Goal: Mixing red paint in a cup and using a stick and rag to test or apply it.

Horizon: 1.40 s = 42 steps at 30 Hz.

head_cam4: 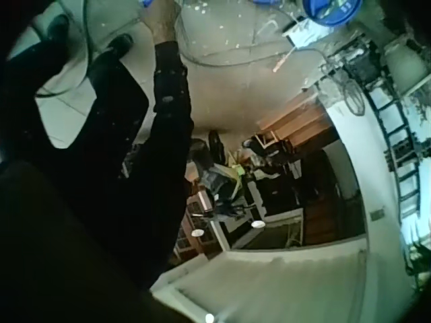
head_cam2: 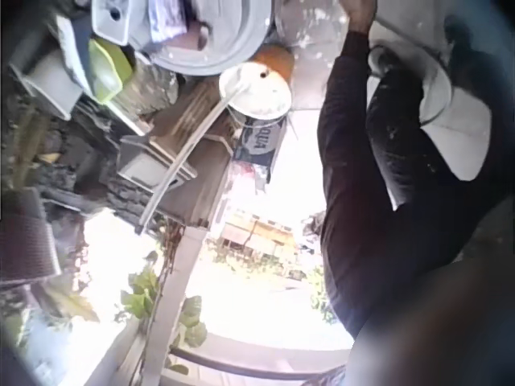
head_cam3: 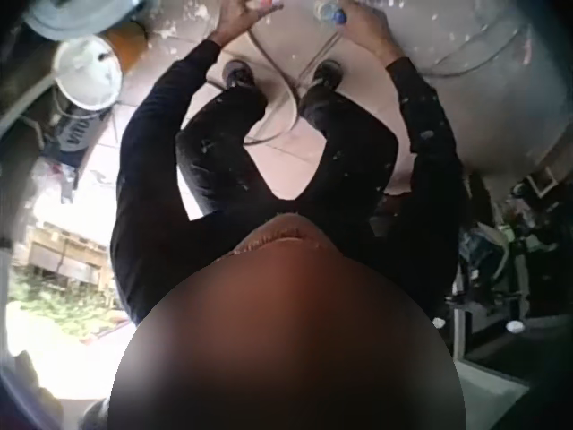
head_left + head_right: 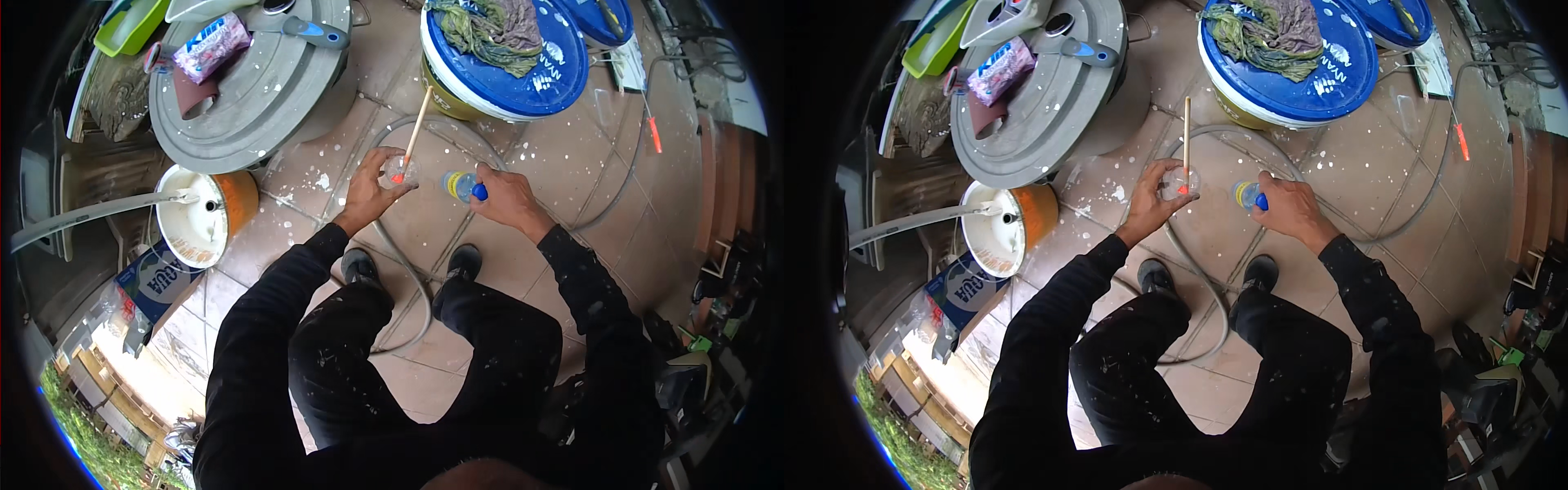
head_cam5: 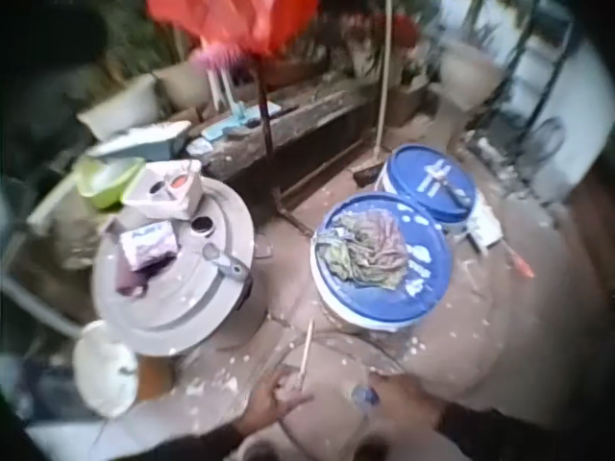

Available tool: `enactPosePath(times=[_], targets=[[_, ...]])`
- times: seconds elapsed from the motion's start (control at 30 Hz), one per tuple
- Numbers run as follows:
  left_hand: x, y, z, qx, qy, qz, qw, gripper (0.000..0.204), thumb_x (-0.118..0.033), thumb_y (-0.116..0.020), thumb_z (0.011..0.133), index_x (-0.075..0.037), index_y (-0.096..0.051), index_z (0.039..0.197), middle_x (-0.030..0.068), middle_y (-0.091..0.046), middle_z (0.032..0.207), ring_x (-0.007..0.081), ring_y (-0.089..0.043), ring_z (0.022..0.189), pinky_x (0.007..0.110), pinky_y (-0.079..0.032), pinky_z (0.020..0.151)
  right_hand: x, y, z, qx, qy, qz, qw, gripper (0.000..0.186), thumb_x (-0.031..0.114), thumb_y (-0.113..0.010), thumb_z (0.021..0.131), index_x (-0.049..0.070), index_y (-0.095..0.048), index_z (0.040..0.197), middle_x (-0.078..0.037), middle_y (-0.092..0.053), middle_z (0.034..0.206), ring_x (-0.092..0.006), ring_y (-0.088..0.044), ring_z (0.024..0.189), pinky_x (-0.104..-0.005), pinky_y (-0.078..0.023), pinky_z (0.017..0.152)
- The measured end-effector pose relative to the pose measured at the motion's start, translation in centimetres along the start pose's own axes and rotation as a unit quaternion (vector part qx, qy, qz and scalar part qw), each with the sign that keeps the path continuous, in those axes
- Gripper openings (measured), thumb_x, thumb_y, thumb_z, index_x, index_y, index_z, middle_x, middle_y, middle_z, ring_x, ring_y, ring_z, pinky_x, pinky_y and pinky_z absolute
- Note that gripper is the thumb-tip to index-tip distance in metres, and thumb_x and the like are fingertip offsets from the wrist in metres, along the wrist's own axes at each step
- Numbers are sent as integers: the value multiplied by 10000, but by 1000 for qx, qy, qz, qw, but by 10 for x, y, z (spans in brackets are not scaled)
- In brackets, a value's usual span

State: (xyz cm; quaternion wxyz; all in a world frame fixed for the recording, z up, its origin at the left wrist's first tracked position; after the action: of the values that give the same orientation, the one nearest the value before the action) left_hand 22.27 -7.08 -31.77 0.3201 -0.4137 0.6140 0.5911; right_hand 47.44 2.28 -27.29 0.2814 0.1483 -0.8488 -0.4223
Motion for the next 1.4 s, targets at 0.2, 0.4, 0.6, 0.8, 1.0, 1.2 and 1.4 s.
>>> enactPosePath(times=[0.2, 0.4, 0.6, 0.8, 1.0, 1.2, 1.4], targets=[[108, -75, 55, -23, 17, -58, 998, 654, -287, -910, 780, -101, -610, 1330, 122, -617, 1321, 312, -619, 1217, 415, -565, 928, -19, -51, 45, -70, 75, -33, 994, 319, 233, -715, 820, 27, -565, 1011, -188, -725, 861, -403, -712, 818, -494, -562, 708], [158, -104, 75, -6, -4, -37, 999, 697, -286, -848, 811, -63, -527, 1387, 206, -595, 1389, 378, -577, 1307, 445, -479, 1084, -27, -71, 47, -208, 124, 8, 970, 318, 221, -756, 852, 69, -569, 1061, -127, -708, 893, -391, -698, 775, -486, -564, 691], [162, -111, 71, 0, -4, 21, 1000, 874, -333, -882, 774, -47, -399, 1445, 267, -614, 1373, 407, -587, 1317, 458, -475, 1101, -27, -95, 45, -268, 92, 35, 958, 347, 283, -754, 888, 88, -564, 1102, -124, -631, 1061, -383, -681, 900, -498, -553, 707], [164, -109, 67, 49, 62, 47, 996, 1080, -364, -908, 757, -61, -258, 1565, 291, -528, 1474, 450, -512, 1391, 445, -425, 1165, -38, -109, 41, -276, 37, 138, 951, 438, 279, -821, 848, 112, -576, 1171, -106, -592, 1104, -323, -663, 989, -454, -550, 786], [166, -101, 72, 51, -2, 42, 998, 1144, -356, -929, 742, -104, -216, 1600, 290, -476, 1527, 429, -478, 1426, 446, -384, 1204, -45, -128, 44, -312, 34, 202, 928, 526, 282, -843, 832, 79, -541, 1212, -133, -595, 1128, -324, -647, 1054, -442, -523, 896], [175, -122, 97, 46, 67, -62, 995, 968, -263, -908, 779, -114, -309, 1525, 250, -554, 1456, 400, -566, 1343, 458, -447, 1138, -45, -136, 53, -298, 6, 220, 929, 600, 291, -826, 832, 61, -457, 1245, -173, -611, 1186, -372, -630, 1104, -470, -503, 933], [169, -149, 105, 63, 55, -57, 995, 966, -245, -918, 771, -80, -317, 1509, 230, -600, 1402, 339, -615, 1290, 382, -497, 1071, -45, -141, 47, -297, 2, 238, 925, 609, 285, -809, 842, 64, -430, 1265, -180, -615, 1210, -389, -633, 1133, -472, -506, 935]])
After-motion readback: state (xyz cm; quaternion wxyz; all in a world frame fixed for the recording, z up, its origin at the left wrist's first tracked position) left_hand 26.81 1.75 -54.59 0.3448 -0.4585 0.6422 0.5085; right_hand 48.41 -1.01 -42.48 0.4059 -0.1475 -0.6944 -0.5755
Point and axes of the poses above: each hand's wrist, its own z-axis towards the middle knuckle, its own y-axis out of the back of the hand, x = y × z, the point moved 4 cm from there along z, towards the middle knuckle
